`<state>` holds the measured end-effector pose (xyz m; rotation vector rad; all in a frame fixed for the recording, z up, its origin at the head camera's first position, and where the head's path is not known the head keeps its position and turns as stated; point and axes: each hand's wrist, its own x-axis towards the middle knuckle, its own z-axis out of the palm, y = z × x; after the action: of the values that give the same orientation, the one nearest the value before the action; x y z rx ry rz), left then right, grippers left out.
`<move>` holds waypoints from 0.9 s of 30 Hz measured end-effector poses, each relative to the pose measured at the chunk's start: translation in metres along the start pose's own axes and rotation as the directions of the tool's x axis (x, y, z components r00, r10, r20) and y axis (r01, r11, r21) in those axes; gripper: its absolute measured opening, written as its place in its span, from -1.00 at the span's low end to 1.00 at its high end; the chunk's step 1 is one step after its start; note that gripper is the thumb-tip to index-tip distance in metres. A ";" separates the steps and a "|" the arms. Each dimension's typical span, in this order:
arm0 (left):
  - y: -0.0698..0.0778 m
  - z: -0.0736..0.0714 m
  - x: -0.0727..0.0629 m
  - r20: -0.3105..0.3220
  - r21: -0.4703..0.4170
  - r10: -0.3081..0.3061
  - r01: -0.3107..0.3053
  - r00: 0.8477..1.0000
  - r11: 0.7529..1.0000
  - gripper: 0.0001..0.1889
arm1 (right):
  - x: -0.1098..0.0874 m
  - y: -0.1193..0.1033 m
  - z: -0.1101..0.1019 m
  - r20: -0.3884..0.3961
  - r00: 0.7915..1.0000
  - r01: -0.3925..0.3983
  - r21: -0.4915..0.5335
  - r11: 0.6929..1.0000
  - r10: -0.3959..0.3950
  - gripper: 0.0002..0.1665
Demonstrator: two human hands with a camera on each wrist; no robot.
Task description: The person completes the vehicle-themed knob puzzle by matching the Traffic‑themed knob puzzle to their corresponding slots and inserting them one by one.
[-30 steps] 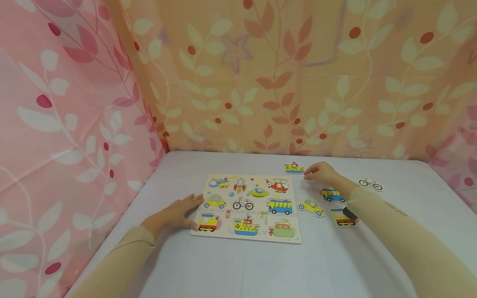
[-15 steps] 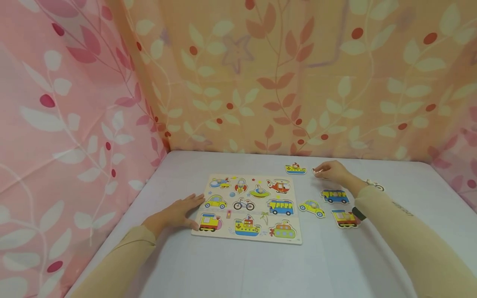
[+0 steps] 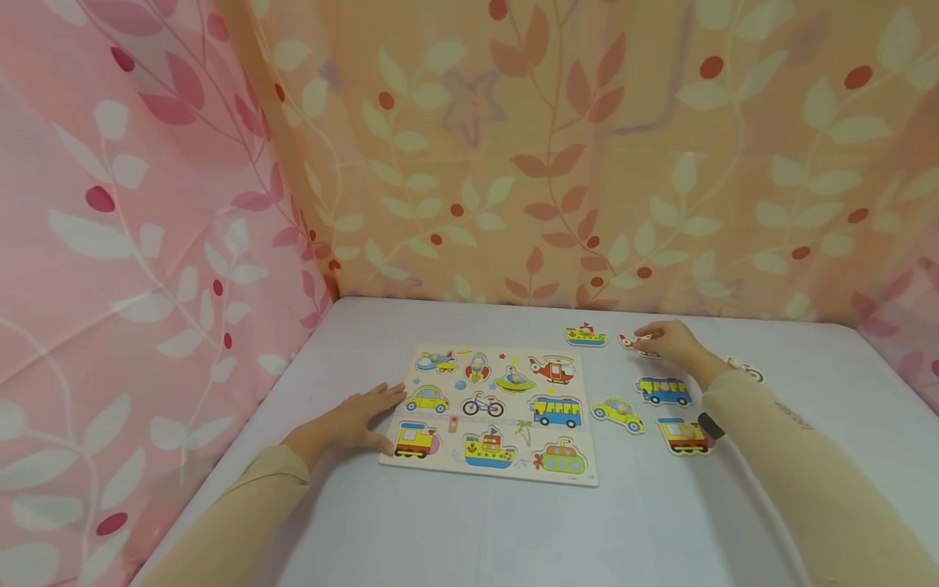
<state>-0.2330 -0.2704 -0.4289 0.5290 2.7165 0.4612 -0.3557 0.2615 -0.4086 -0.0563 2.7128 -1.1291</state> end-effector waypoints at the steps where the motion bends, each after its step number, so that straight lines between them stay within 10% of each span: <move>1: 0.000 0.000 0.000 0.002 0.002 -0.006 0.006 1.000 1.000 0.05 | 0.000 0.001 0.001 -0.005 1.000 -0.008 0.006 1.000 0.008 -0.44; 14: -0.001 0.002 0.001 -0.001 0.004 -0.012 0.012 1.000 1.000 0.04 | 0.002 0.008 0.002 -0.065 0.970 -0.232 0.045 0.972 0.235 -0.34; 27: 0.000 0.000 -0.001 0.000 0.001 -0.005 0.005 1.000 1.000 0.04 | 0.009 0.004 0.005 -0.040 0.952 -0.299 0.065 0.952 0.302 -0.35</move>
<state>-0.2323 -0.2708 -0.4290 0.5232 2.7172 0.4580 -0.3636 0.2598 -0.4171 0.3869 2.6097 -1.1276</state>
